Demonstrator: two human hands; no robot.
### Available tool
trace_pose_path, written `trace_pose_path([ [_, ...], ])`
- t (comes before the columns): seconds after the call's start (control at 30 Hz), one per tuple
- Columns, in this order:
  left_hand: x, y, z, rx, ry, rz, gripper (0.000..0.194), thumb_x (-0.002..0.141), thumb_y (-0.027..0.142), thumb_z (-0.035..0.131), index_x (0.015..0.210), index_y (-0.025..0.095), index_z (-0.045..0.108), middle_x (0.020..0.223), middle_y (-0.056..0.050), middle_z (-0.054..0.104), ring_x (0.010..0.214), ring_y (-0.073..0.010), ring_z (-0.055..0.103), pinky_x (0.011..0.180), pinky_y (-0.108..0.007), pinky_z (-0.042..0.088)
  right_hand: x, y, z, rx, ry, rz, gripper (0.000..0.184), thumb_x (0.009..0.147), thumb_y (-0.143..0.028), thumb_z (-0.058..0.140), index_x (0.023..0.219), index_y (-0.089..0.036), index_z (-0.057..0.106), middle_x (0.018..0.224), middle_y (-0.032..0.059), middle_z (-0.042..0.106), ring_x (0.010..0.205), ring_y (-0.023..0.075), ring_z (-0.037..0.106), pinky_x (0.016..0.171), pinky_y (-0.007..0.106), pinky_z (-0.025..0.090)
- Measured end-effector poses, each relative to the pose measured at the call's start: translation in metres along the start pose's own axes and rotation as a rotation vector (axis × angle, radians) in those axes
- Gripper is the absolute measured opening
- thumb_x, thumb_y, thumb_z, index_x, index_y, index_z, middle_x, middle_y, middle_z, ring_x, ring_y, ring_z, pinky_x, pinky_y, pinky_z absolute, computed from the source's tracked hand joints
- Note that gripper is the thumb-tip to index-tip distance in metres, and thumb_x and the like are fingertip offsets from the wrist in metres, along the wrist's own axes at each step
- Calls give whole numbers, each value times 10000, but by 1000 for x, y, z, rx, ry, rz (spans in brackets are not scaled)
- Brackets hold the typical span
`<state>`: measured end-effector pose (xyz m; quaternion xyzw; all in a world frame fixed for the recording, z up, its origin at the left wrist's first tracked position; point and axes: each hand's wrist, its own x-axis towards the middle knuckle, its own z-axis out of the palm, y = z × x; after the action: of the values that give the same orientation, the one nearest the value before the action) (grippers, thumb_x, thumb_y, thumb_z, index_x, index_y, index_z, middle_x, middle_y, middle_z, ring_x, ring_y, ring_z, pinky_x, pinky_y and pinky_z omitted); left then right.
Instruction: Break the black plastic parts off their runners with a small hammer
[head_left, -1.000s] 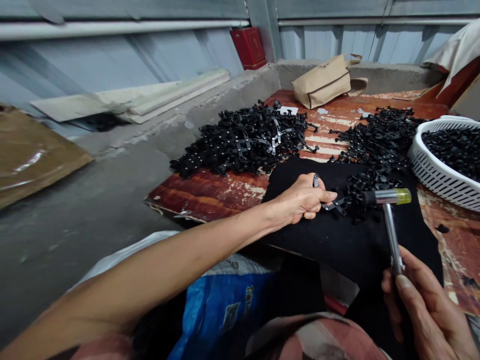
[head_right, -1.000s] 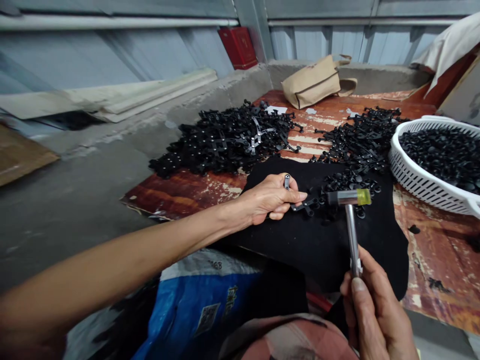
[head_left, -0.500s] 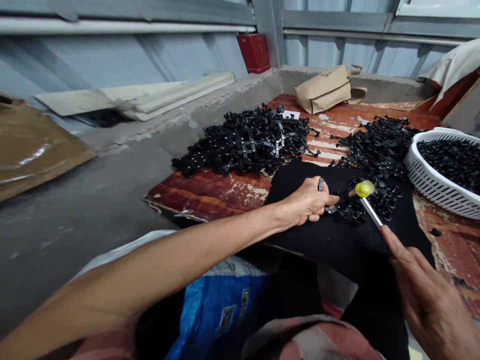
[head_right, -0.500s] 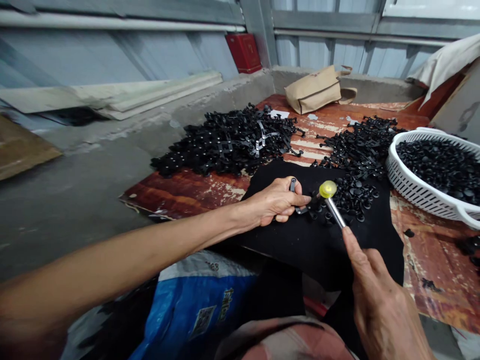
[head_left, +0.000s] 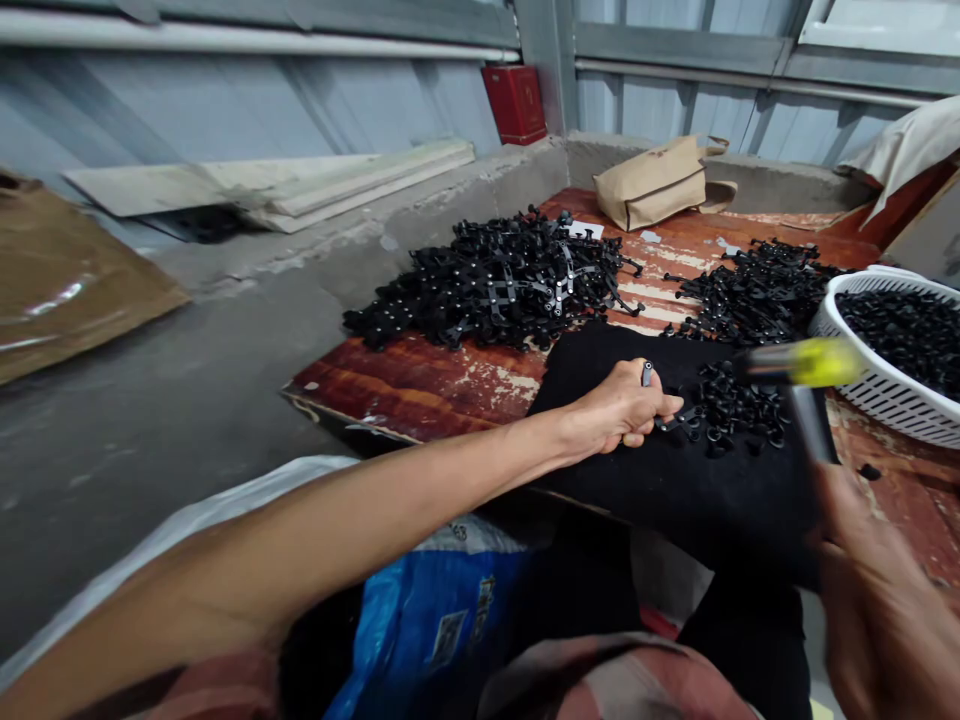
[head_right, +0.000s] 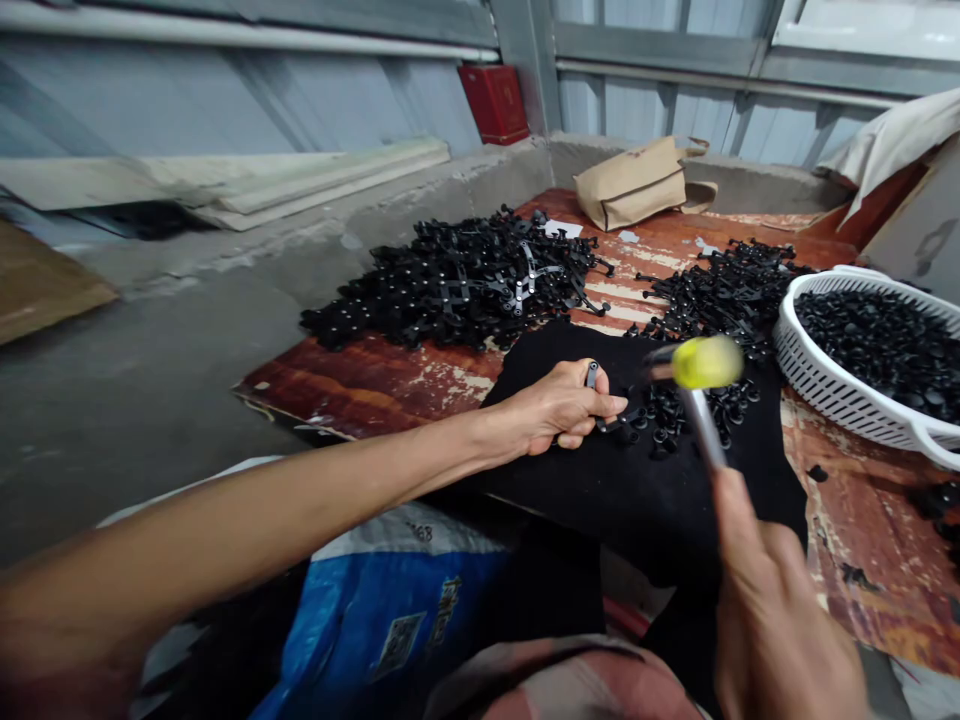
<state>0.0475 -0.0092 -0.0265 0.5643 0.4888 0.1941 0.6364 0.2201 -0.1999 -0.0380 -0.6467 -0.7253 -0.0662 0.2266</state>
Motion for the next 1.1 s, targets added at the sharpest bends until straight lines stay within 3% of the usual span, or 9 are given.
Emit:
trace_pose_path([
  [0.1,-1,1,0,-17,0,8,220,777,178,596,729,201,383,527,55,483,310,-20,269,323,-172,185,0,0,2,45,-105,-19,620,906,-90,328,1500,-234,220,800,48,568,462,140,561,350,229,431],
  [0.23,-3,2,0,-44,-10,8,239,790,176,602,722,199,374,505,73,461,314,-10,253,331,-156,187,1,1,2,120,54,-43,646,892,-95,391,1503,-217,220,916,84,613,587,151,632,425,204,489],
  [0.37,-3,1,1,-59,-11,11,239,785,160,601,718,199,375,504,72,470,314,-13,269,324,-153,191,2,2,0,76,-123,-60,644,901,-82,358,1503,-255,210,886,69,618,620,166,654,430,212,493],
  [0.43,-2,0,1,-68,-2,12,246,781,156,607,720,201,372,508,69,483,316,-18,293,321,-150,201,2,0,0,110,-17,-31,641,905,-88,375,1505,-234,202,946,90,620,701,179,664,490,216,518],
  [0.57,-2,-3,4,-45,33,29,245,776,178,625,745,196,383,517,48,517,314,-36,357,315,-158,265,1,0,2,62,-79,-41,638,915,-87,347,1505,-272,190,774,31,575,462,135,574,344,203,423],
  [0.73,-12,0,8,-122,43,-10,264,803,146,589,945,200,374,462,84,490,323,-97,442,357,-227,428,3,4,5,63,-133,-17,642,918,-95,356,1507,-269,169,790,21,567,447,121,566,377,202,453],
  [0.8,-17,2,5,-186,17,-25,292,786,79,578,952,212,377,502,78,518,380,-105,498,405,-265,488,5,5,4,87,-175,-23,606,928,-102,345,1495,-270,214,852,38,604,557,134,632,461,204,503],
  [0.9,-23,5,-5,-240,-9,-74,246,741,20,582,806,187,413,594,36,567,475,-111,570,468,-302,533,5,7,2,177,-70,-19,553,946,-137,374,1477,-247,268,1135,102,628,910,168,669,677,209,545],
  [1.1,-26,4,-21,-274,-42,-106,188,722,29,609,687,145,465,574,16,563,561,-146,632,533,-315,552,-26,24,7,84,-129,-23,598,923,-173,392,1493,-275,245,1065,101,658,915,228,674,498,218,540],
])
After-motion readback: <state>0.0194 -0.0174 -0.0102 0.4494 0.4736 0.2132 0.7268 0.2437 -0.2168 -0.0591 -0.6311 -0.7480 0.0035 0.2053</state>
